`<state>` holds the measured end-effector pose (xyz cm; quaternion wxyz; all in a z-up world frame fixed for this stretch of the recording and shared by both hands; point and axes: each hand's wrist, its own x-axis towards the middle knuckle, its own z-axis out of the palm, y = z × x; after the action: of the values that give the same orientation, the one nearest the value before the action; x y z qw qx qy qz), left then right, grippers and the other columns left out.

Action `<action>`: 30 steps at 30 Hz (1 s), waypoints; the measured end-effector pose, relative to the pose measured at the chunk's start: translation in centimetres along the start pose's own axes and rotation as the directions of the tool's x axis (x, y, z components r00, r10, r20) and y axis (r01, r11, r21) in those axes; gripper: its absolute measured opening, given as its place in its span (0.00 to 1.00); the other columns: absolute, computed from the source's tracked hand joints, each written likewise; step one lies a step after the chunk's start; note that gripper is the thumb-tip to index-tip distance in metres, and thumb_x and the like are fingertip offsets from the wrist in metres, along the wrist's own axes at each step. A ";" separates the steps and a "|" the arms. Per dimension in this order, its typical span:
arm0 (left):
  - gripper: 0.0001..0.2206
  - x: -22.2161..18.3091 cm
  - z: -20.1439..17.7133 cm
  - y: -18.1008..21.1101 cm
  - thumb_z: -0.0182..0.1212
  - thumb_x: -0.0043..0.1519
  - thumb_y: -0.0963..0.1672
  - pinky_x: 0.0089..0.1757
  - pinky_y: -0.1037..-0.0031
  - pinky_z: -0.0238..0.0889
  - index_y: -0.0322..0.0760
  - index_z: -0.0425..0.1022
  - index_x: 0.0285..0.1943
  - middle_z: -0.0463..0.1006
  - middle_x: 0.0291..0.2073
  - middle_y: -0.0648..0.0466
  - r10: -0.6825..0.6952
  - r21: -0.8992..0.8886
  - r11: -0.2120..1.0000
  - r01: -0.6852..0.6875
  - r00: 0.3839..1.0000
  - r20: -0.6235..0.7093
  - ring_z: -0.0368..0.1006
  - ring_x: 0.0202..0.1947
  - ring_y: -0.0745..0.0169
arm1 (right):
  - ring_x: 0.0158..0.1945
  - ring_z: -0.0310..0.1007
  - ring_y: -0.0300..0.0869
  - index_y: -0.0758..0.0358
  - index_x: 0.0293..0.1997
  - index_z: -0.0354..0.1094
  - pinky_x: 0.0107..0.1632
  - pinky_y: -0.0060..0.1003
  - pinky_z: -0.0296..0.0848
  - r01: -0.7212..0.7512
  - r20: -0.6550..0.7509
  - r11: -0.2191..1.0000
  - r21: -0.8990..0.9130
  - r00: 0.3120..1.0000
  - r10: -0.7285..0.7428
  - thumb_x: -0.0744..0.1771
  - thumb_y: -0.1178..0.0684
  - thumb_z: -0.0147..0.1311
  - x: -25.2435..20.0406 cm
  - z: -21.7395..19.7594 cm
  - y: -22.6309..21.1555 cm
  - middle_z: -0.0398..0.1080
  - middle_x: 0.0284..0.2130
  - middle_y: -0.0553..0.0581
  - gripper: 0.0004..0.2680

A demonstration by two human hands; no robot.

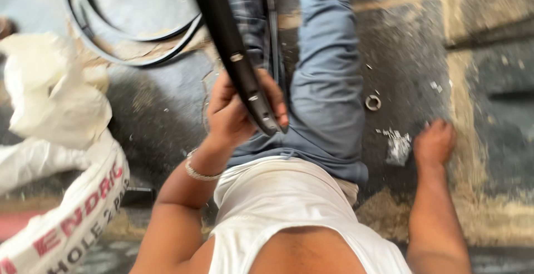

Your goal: The person inserts metal spokes into the holes of a bicycle rim and threads small metal nipples onto the ends of the spokes by hand.

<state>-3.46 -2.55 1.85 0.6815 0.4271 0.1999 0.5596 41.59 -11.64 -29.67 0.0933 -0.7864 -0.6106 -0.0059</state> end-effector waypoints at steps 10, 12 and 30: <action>0.08 -1.9 2.0 1.5 0.50 0.77 0.42 0.38 0.76 0.74 0.28 0.65 0.56 0.79 0.34 0.47 0.289 0.572 0.797 -0.195 0.954 -0.078 0.76 0.31 0.68 | 0.42 0.76 0.62 0.66 0.41 0.73 0.46 0.54 0.74 -0.133 0.147 0.988 -0.080 0.979 0.144 0.65 0.49 0.64 2.0 -0.9 -0.5 0.75 0.40 0.70 0.11; 0.06 -2.2 2.0 1.6 0.50 0.76 0.40 0.39 0.77 0.74 0.27 0.66 0.55 0.78 0.37 0.47 0.262 0.586 0.793 -0.169 0.962 -0.076 0.77 0.34 0.69 | 0.43 0.76 0.62 0.64 0.42 0.74 0.47 0.55 0.73 -0.212 0.171 0.977 -0.002 0.963 0.209 0.65 0.51 0.65 2.3 -1.2 -0.6 0.75 0.40 0.68 0.09; 0.12 0.3 -1.7 1.7 0.54 0.74 0.47 0.49 0.61 0.76 0.34 0.66 0.58 0.78 0.45 0.40 -0.032 -0.099 0.993 0.056 0.973 0.230 0.80 0.46 0.50 | 0.42 0.78 0.55 0.67 0.51 0.72 0.47 0.48 0.75 -0.295 0.254 0.953 0.072 0.929 0.268 0.63 0.60 0.68 4.3 -1.8 -1.5 0.78 0.38 0.67 0.13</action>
<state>-5.67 -1.59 2.36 0.7338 0.4475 0.1000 0.5012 41.48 -7.44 -27.15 0.0612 -0.8544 -0.4976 0.1365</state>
